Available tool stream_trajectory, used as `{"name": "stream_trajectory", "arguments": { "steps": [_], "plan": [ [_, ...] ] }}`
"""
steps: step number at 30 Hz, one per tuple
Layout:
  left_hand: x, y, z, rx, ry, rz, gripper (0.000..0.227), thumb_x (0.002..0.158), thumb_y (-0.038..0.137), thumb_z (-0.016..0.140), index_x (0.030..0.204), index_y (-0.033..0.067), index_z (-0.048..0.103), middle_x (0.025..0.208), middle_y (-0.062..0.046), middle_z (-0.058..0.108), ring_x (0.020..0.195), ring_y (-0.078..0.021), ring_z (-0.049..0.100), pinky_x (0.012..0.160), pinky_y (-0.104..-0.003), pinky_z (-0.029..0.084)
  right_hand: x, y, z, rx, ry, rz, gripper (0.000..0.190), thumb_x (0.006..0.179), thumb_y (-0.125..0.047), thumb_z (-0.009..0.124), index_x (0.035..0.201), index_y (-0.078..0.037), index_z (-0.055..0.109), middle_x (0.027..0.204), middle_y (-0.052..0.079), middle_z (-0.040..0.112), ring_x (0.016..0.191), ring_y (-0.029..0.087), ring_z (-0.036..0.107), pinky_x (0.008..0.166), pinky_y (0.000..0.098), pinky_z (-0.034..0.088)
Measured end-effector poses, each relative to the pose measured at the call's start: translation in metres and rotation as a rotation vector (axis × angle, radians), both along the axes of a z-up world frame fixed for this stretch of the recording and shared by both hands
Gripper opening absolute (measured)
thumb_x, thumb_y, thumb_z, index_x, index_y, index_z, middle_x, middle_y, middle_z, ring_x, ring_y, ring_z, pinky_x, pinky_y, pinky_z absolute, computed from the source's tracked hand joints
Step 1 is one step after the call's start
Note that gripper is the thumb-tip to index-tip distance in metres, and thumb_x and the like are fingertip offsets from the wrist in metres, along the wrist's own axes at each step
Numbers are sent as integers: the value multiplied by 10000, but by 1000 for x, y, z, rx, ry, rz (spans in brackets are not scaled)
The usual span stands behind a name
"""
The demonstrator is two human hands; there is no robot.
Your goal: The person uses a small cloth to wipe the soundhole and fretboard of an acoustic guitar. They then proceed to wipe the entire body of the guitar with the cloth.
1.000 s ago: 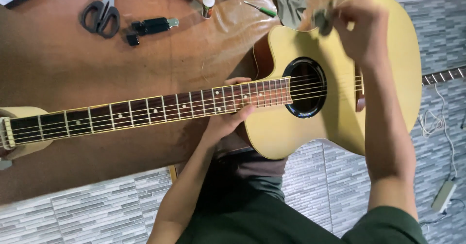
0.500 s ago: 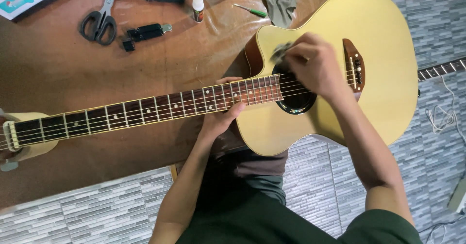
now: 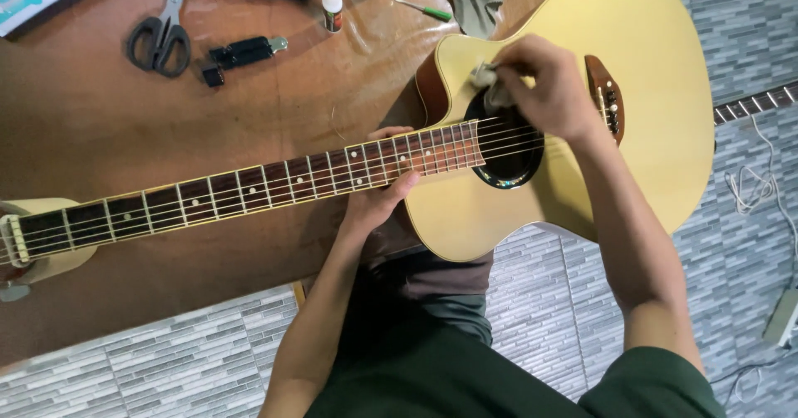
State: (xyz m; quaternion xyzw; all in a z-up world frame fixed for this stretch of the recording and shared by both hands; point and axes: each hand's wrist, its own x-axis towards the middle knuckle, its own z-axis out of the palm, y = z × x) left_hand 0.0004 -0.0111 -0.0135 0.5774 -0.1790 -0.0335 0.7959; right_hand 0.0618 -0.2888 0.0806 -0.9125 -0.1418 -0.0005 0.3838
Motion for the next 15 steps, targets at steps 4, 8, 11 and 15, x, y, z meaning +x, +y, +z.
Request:
{"name": "stream_trajectory", "arguments": {
  "steps": [4, 8, 11, 15],
  "plan": [
    [-1, 0, -3, 5, 33, -4, 537, 920, 404, 728, 1333, 127, 527, 1331, -57, 596, 1190, -195, 633, 1046, -374, 558, 5, -12, 1, -245, -190, -83, 214, 935, 189, 625, 1052, 45, 732, 960, 153, 717, 796, 247, 618, 737, 344, 503],
    [-1, 0, -4, -2, 32, 1, 552, 920, 412, 733, 1334, 117, 519, 1326, -69, 598, 1165, -196, 643, 1030, -372, 570, -13, 11, 2, -416, -437, 34, 205, 904, 140, 630, 1037, 122, 786, 1044, 229, 712, 870, 351, 687, 703, 410, 577],
    [-1, 0, -3, 6, 27, 6, 543, 918, 424, 731, 1328, 125, 536, 1303, -52, 609, 1153, -187, 649, 1012, -358, 579, -26, 28, 10, -412, -267, 24, 260, 945, -42, 833, 1153, 99, 767, 1122, 225, 660, 928, 348, 604, 748, 429, 529],
    [-1, 1, 3, 14, 28, -3, 536, 923, 417, 724, 1326, 124, 526, 1312, -57, 602, 1163, -190, 642, 1039, -369, 561, -17, 22, 2, -311, -281, 10, 105, 990, 77, 753, 1083, 62, 798, 1000, 170, 667, 783, 287, 666, 663, 371, 542]
  ]
}}
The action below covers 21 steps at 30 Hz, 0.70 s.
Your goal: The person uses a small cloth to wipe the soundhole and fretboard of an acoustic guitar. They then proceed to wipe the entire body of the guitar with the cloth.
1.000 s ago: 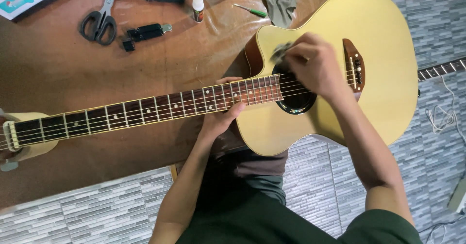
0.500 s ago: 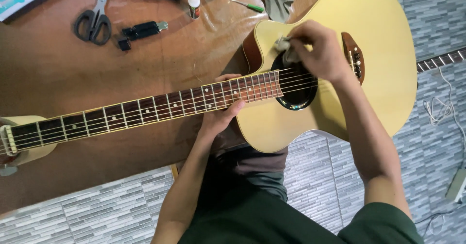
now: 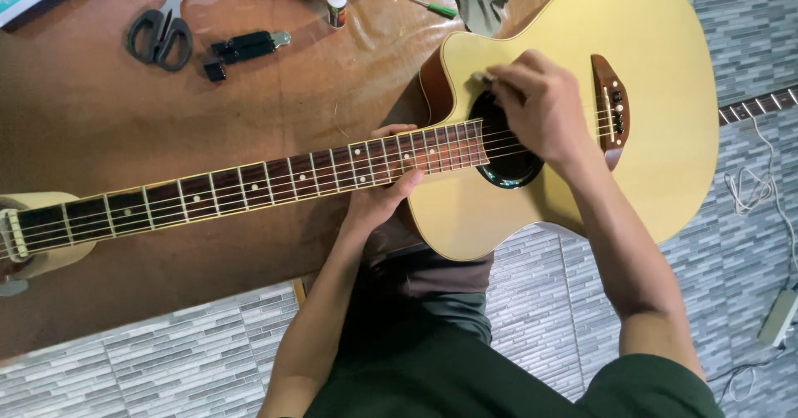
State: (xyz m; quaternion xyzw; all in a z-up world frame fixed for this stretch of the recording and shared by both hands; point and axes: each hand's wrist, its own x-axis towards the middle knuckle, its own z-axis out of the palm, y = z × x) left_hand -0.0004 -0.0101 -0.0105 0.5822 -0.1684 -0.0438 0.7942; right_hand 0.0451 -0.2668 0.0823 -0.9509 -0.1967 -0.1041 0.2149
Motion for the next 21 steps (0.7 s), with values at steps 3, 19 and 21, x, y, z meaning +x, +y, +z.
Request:
{"name": "stream_trajectory", "arguments": {
  "steps": [3, 19, 21],
  "plan": [
    [0, -5, -21, -55, 21, 12, 596, 886, 372, 788, 1335, 80, 527, 1304, -118, 608, 1172, -237, 640, 995, -403, 569, 3, -9, -18, -65, -44, -47, 143, 922, 36, 778, 1049, -27, 797, 922, 112, 700, 796, 294, 677, 669, 396, 547],
    [-1, 1, -2, -15, 0, 1, 524, 923, 398, 721, 1321, 116, 528, 1285, -63, 607, 1139, -195, 645, 1017, -364, 566, 7, 4, 4, -195, 18, -91, 114, 964, 45, 703, 965, -27, 792, 842, 81, 733, 755, 275, 556, 612, 385, 449],
    [1, 1, -5, -22, 10, 4, 527, 916, 405, 729, 1315, 121, 535, 1275, -61, 613, 1128, -194, 653, 997, -361, 576, 5, 25, 11, -155, 43, -20, 134, 957, 82, 696, 987, -6, 794, 890, 106, 770, 764, 252, 620, 647, 359, 499]
  ]
}}
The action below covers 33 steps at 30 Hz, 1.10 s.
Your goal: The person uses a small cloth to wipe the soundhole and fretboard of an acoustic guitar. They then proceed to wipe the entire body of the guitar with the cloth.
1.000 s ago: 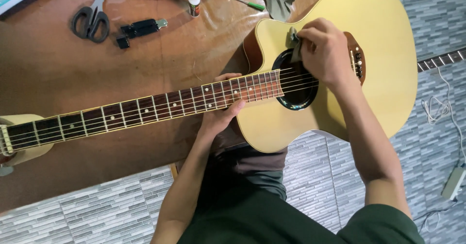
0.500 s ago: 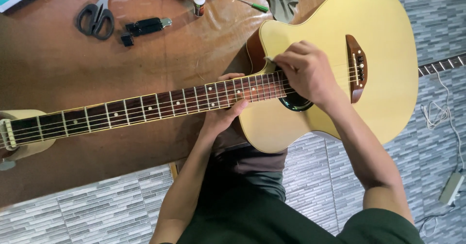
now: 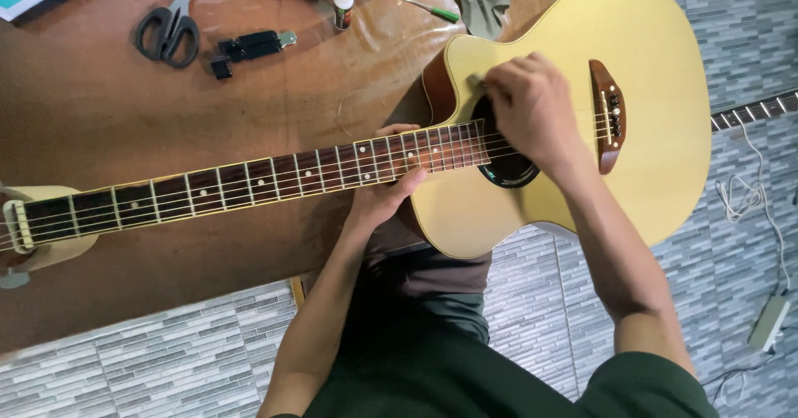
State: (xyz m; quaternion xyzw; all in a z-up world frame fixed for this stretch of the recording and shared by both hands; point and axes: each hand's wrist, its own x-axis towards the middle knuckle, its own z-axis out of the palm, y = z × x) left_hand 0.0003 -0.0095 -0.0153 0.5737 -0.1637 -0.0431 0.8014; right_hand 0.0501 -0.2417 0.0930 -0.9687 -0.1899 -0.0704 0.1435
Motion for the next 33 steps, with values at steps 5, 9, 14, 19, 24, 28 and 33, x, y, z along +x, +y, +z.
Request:
{"name": "stream_trajectory", "arguments": {
  "steps": [5, 9, 14, 19, 24, 28, 33],
  "plan": [
    [-2, -1, -2, -3, -8, 3, 521, 922, 383, 730, 1328, 122, 533, 1292, -54, 609, 1138, -192, 652, 1020, -367, 568, -1, 1, 3, 83, 71, 47, 144, 947, 93, 682, 1069, 90, 760, 981, 184, 782, 737, 277, 671, 614, 391, 558],
    [-1, 0, 0, 9, 18, 3, 518, 902, 392, 734, 1306, 127, 547, 1259, -43, 621, 1119, -181, 654, 998, -357, 570, 0, 7, 2, 15, 87, -123, 268, 875, 76, 640, 1128, 16, 705, 812, 106, 746, 762, 274, 647, 687, 415, 508],
    [-4, 1, 2, 6, 21, -2, 535, 908, 426, 735, 1306, 126, 543, 1256, -46, 628, 1107, -182, 666, 981, -352, 581, -1, 0, -5, -6, 165, -181, 130, 971, -56, 712, 1094, -18, 687, 836, 219, 678, 653, 353, 638, 608, 468, 503],
    [0, -9, -34, -89, 70, 10, 650, 845, 317, 861, 1336, 37, 540, 1311, -173, 616, 1120, -271, 651, 884, -417, 609, -3, -6, -34, -23, 143, -205, 242, 818, -136, 757, 1049, -172, 695, 849, -1, 730, 911, 286, 707, 846, 444, 547],
    [-3, -1, -1, 11, 27, 12, 527, 892, 416, 742, 1287, 127, 548, 1209, -41, 644, 1076, -173, 669, 966, -345, 579, 22, -25, -10, -22, 76, -197, 90, 912, -11, 781, 982, 1, 725, 876, 134, 761, 711, 262, 691, 639, 397, 535],
    [-2, -1, 1, 42, 20, 22, 542, 881, 458, 737, 1271, 128, 556, 1194, -38, 648, 1067, -173, 668, 960, -348, 580, 30, -69, -20, 104, 65, -237, 101, 902, -10, 777, 979, -70, 803, 892, 71, 723, 741, 200, 621, 707, 329, 484],
    [-3, 0, 2, 40, -25, 27, 491, 912, 425, 722, 1265, 127, 553, 1182, -24, 641, 1081, -173, 657, 994, -355, 557, 5, -47, -11, 166, 121, -143, 170, 929, 69, 691, 1027, -16, 801, 1037, 139, 689, 875, 284, 664, 813, 369, 525]
  ]
}}
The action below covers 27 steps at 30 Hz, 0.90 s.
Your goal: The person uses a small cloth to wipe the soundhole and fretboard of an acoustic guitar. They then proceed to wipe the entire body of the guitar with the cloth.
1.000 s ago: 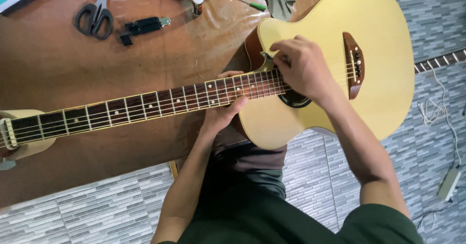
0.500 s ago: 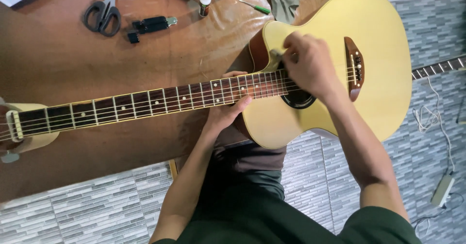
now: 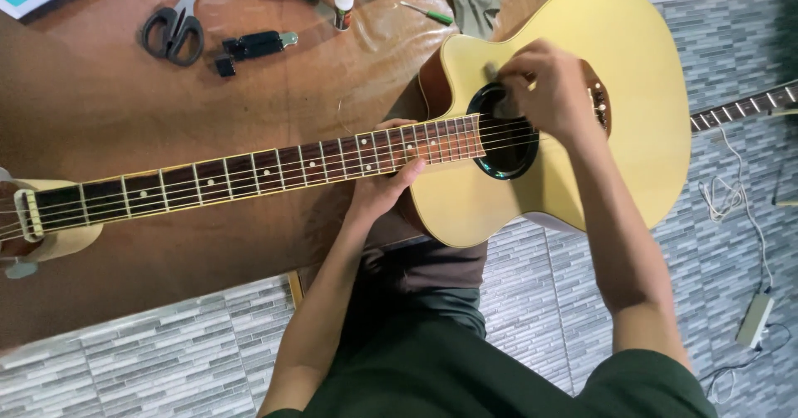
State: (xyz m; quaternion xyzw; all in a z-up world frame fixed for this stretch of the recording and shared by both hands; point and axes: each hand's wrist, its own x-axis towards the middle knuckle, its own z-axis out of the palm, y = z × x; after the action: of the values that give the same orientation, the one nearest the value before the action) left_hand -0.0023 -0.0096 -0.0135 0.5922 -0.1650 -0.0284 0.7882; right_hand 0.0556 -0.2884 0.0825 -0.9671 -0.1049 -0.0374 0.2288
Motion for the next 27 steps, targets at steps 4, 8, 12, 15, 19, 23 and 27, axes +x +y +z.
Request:
{"name": "stream_trajectory", "arguments": {
  "steps": [4, 8, 12, 15, 19, 23, 27],
  "plan": [
    [2, 0, 4, 8, -63, 22, 413, 936, 361, 705, 1241, 122, 561, 1142, -16, 645, 1086, -184, 645, 1035, -374, 524, -8, 37, 10, 172, 21, 203, 103, 897, 66, 818, 981, 6, 812, 944, 111, 706, 769, 210, 690, 719, 294, 568],
    [2, 1, 3, 40, -52, 10, 436, 915, 423, 695, 1204, 115, 584, 1071, -5, 659, 1016, -174, 663, 986, -369, 541, 4, 3, -3, 12, 3, 81, 104, 908, 16, 814, 975, -62, 827, 899, 101, 723, 811, 247, 626, 729, 367, 497],
    [2, 0, 4, 15, -83, 28, 391, 937, 391, 694, 1198, 126, 572, 1075, -2, 650, 1044, -182, 649, 1027, -376, 524, 6, 6, -2, -41, -64, -38, 100, 912, -6, 825, 992, -64, 839, 870, 88, 709, 708, 205, 625, 626, 330, 493],
    [2, -1, 5, 8, -105, 37, 378, 951, 384, 687, 1201, 127, 565, 1083, -5, 640, 1048, -188, 645, 1034, -378, 518, -6, 46, 8, 16, -88, 108, 90, 892, 13, 826, 961, -44, 836, 848, 102, 709, 688, 219, 644, 615, 331, 497],
    [1, 2, 6, 63, -141, 58, 309, 966, 355, 665, 1158, 132, 572, 1071, -10, 628, 1053, -204, 634, 1064, -388, 489, 10, 34, 2, 37, -71, 63, 74, 950, -59, 829, 1024, -60, 834, 940, 106, 757, 748, 218, 683, 696, 340, 550],
    [-1, 4, 10, -43, -96, -15, 303, 968, 361, 659, 1148, 139, 559, 1044, 1, 615, 1027, -191, 615, 1052, -377, 483, 24, -1, -18, 19, -198, -67, 148, 870, 84, 798, 966, -24, 831, 904, 119, 730, 774, 228, 687, 693, 310, 587],
    [3, -5, -23, 30, -65, 81, 513, 909, 388, 759, 1256, 61, 571, 1152, -121, 632, 1098, -264, 641, 1012, -422, 506, -8, 47, -12, 45, -134, 35, 145, 889, 29, 798, 972, -87, 830, 881, 88, 705, 760, 261, 697, 682, 345, 546]
  ]
}}
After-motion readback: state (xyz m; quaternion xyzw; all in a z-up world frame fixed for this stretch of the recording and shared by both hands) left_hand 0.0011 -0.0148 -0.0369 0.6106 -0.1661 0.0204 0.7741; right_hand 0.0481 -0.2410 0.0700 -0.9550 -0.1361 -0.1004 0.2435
